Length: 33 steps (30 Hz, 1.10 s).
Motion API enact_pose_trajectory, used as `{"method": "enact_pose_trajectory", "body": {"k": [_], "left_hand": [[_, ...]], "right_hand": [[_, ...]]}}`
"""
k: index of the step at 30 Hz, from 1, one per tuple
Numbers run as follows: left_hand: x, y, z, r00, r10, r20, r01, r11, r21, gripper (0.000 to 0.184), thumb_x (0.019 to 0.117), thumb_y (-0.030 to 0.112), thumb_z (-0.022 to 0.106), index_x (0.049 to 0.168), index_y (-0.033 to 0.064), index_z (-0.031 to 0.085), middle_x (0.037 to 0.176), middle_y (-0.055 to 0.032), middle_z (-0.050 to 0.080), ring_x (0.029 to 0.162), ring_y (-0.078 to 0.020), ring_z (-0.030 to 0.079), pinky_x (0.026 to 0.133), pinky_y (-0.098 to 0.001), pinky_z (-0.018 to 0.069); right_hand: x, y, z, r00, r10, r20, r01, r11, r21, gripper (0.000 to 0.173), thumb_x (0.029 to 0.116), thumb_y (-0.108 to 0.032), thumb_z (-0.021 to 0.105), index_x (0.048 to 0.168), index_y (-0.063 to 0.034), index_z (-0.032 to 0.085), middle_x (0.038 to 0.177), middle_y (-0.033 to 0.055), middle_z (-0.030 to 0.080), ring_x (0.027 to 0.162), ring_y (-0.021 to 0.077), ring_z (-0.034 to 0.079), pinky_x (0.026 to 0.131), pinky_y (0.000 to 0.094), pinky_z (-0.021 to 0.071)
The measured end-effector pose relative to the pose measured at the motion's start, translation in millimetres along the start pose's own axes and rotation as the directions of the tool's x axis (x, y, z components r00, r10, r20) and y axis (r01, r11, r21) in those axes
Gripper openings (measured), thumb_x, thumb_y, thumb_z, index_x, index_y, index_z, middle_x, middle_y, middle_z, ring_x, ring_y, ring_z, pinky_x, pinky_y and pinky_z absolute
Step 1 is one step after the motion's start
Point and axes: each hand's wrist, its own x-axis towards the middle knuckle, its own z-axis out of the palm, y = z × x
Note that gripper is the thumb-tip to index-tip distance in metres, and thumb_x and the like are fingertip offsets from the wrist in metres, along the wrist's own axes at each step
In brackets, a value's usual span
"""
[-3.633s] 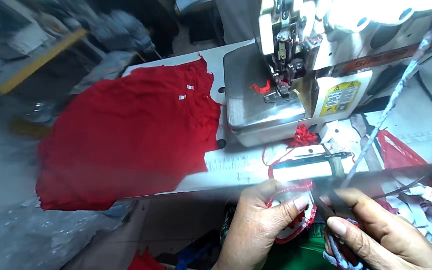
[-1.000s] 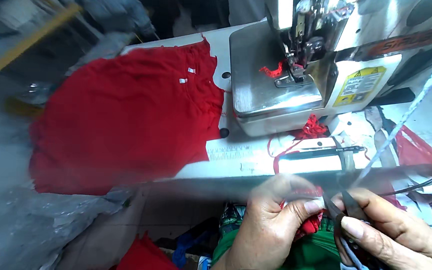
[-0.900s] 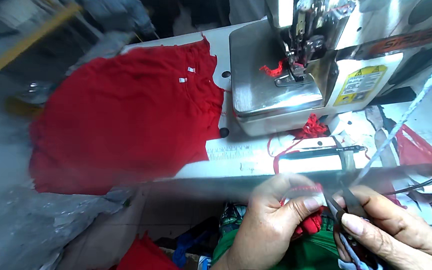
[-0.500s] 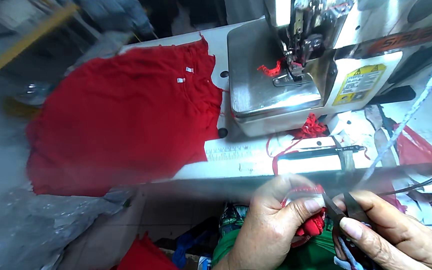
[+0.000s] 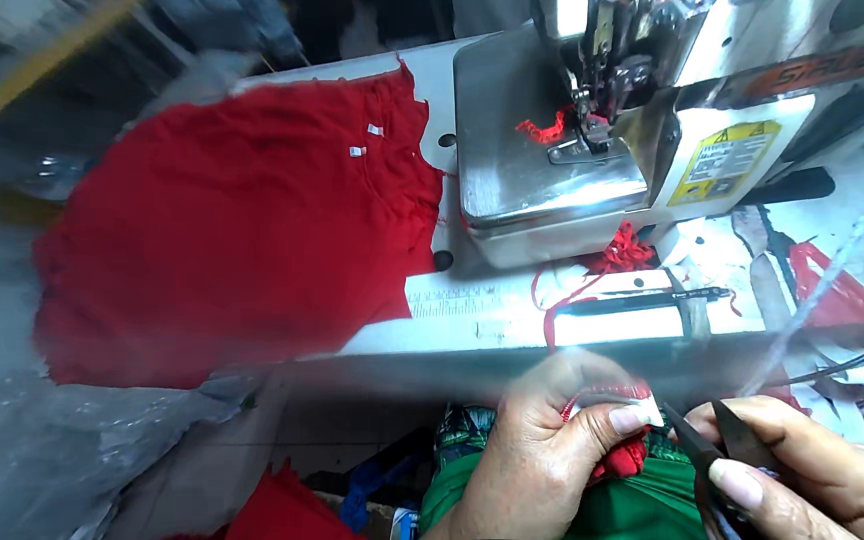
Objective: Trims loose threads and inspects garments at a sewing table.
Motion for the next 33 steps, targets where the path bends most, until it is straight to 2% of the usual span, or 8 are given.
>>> {"method": "enact_pose_trajectory", "body": {"k": [11,23,26,28,33], "left_hand": [[0,1,-2,0.999,0.036,0.017,-0.037,0.998,0.052,0.009,0.0990,0.013,0.064,0.100,0.0072,0.070,0.097,0.0040,0.067,0.087,0.0033,0.064,0.078,-0.0141,0.0550],[2,1,-7,0.992,0.088,0.085,-0.106,0.965,0.239,0.013,0.0999,0.013,0.062,0.097,0.0022,0.069,0.095,0.0010,0.068,0.093,0.0033,0.063,0.084,-0.0131,0.0530],[2,0,-7,0.996,0.059,0.064,-0.069,0.983,0.168,0.013,0.1000,0.016,0.062,0.098,0.0042,0.069,0.096,0.0026,0.068,0.091,0.0037,0.063,0.082,-0.0136,0.0536],[1,1,-6,0.999,0.000,0.041,-0.003,0.998,0.060,0.010,0.0989,0.016,0.064,0.099,0.0079,0.070,0.095,0.0054,0.068,0.088,0.0041,0.064,0.079,-0.0141,0.0546],[3,6,1,0.996,-0.080,0.037,0.083,0.993,-0.087,0.006,0.0973,0.012,0.065,0.096,0.0098,0.070,0.093,0.0066,0.069,0.086,0.0039,0.064,0.077,-0.0148,0.0548]], "right_hand": [[3,1,2,1.000,0.023,0.020,-0.023,0.999,-0.038,0.024,0.1071,-0.010,0.048,0.119,0.0076,0.060,0.090,0.0085,0.069,0.075,-0.0012,0.062,0.068,0.0156,0.0514],[3,2,1,0.998,0.066,0.009,-0.065,0.993,-0.095,0.024,0.1067,-0.011,0.049,0.117,0.0067,0.061,0.086,0.0082,0.069,0.072,-0.0007,0.063,0.066,0.0161,0.0517],[3,4,4,0.999,0.026,-0.025,-0.028,0.994,-0.106,0.024,0.1066,-0.011,0.050,0.117,0.0081,0.061,0.085,0.0096,0.068,0.073,-0.0006,0.062,0.067,0.0154,0.0507],[2,9,10,0.995,-0.063,-0.079,0.054,0.992,-0.116,0.024,0.1069,-0.011,0.050,0.114,0.0088,0.061,0.085,0.0116,0.069,0.075,-0.0009,0.061,0.070,0.0137,0.0489],[-3,30,27,0.947,-0.231,-0.224,0.215,0.972,-0.091,0.022,0.1096,-0.018,0.048,0.118,-0.0004,0.059,0.092,0.0068,0.071,0.081,-0.0031,0.065,0.073,0.0123,0.0522]]}}
